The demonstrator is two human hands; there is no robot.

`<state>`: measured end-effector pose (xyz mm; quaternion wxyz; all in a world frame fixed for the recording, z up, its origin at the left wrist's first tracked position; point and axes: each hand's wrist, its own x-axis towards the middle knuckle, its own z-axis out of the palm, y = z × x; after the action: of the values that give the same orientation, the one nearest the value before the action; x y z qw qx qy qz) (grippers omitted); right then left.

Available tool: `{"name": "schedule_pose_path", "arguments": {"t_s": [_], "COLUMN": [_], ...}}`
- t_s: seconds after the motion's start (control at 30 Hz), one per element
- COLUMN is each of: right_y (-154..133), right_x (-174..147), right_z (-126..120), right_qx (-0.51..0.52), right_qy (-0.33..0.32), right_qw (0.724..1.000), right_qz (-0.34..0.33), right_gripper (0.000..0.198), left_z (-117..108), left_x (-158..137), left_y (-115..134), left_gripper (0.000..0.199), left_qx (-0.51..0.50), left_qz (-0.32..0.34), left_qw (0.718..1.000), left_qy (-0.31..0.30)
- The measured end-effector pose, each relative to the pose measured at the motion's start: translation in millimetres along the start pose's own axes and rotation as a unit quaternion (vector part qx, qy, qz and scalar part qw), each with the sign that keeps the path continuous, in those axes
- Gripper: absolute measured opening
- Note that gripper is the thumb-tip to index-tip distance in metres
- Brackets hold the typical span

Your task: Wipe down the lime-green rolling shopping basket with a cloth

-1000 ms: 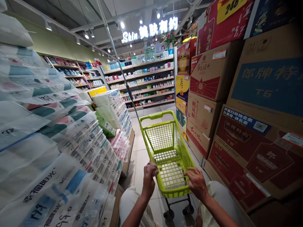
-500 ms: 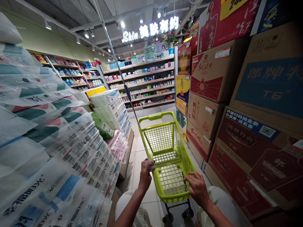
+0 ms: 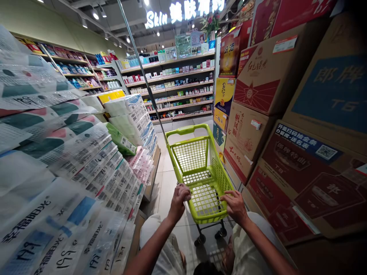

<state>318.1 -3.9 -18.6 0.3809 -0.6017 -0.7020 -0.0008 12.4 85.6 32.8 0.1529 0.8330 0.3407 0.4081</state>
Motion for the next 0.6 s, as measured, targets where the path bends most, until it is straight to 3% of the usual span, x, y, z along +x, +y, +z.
{"name": "schedule_pose_path", "arguments": {"t_s": [0.07, 0.2, 0.3, 0.43, 0.5, 0.6], "right_y": [3.2, 9.1, 18.1, 32.9, 36.7, 36.9], "right_x": [3.5, 10.5, 13.8, 16.7, 17.7, 17.8], "right_z": [-2.5, -4.5, -3.8, -5.0, -7.5, -11.2], "right_qx": [-0.001, -0.002, -0.007, -0.021, -0.022, -0.015], "right_qy": [-0.008, -0.015, -0.012, -0.022, -0.03, -0.032], "right_qw": [1.0, 0.999, 0.999, 0.998, 0.998, 0.997], "right_qz": [-0.014, -0.033, -0.029, -0.046, -0.06, -0.068], "right_gripper": [0.04, 0.038, 0.038, 0.04, 0.039, 0.038], "left_z": [-5.6, -11.4, -6.8, -6.4, -12.4, -19.0], "left_x": [29.9, 87.5, 81.8, 59.5, 69.4, 96.2], "left_y": [-16.3, -38.5, -30.3, -23.1, -29.6, -42.3], "left_gripper": [0.047, 0.043, 0.036, 0.034, 0.036, 0.031], "left_qx": [0.009, 0.012, 0.0, -0.01, -0.005, 0.009], "left_qz": [-0.014, -0.063, -0.029, 0.051, 0.04, -0.024], "left_qw": [1.0, 0.997, 0.999, 0.998, 0.999, 0.999], "left_qy": [0.0, 0.036, 0.029, -0.036, -0.033, 0.03]}}
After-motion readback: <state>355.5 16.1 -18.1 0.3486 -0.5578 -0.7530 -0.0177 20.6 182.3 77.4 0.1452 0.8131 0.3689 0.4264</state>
